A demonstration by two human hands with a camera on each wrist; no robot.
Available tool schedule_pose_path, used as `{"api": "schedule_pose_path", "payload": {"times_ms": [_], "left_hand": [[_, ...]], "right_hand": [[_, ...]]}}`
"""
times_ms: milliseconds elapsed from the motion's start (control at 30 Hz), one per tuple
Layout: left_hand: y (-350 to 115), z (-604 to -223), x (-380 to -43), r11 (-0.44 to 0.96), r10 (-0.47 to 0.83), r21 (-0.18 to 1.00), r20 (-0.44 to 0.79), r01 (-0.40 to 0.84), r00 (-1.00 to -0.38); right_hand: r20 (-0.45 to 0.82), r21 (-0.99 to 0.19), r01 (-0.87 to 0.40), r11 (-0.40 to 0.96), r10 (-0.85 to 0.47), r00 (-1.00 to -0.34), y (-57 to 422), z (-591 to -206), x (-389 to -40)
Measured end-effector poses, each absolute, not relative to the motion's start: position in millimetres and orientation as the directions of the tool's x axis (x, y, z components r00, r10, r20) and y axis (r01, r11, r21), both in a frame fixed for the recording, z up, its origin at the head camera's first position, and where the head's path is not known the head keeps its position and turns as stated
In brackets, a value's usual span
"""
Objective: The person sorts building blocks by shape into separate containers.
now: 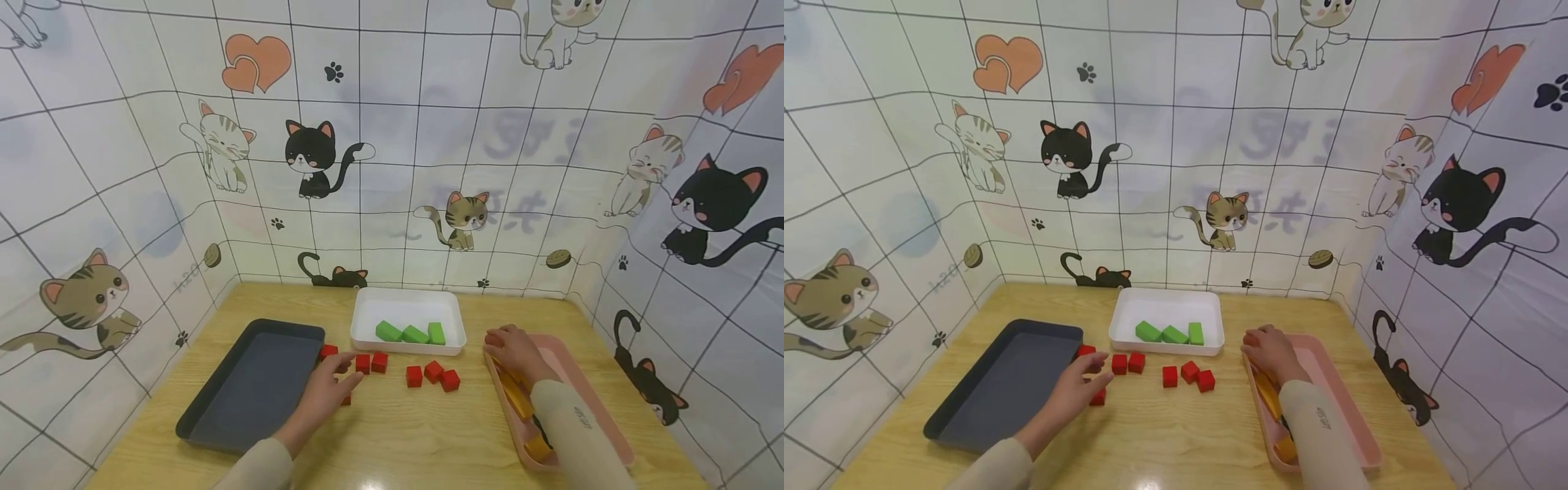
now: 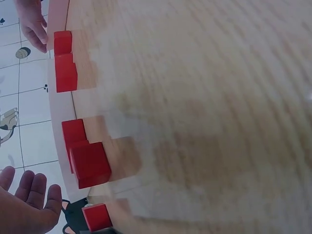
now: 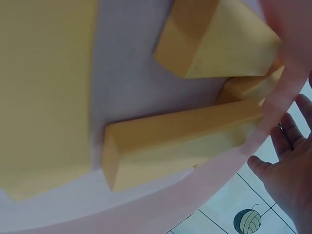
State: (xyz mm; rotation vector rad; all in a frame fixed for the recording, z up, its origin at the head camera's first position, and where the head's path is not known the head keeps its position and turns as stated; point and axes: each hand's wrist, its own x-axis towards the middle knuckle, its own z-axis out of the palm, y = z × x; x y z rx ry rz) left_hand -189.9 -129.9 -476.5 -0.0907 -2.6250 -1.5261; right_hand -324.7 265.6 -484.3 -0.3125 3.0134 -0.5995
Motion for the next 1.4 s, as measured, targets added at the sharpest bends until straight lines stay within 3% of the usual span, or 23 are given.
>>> {"api": "schedule_pose_path", "payload": {"times_ms": [1400], "left_hand": [[-131.6, -501.6, -178.3, 0.502, -0.121, 0.860, 0.170, 0.088, -0.978]], "right_hand": [[0.040, -0.337, -0.205, 0.919, -0.204, -0.978, 274.5, -488.9, -324.9]]}}
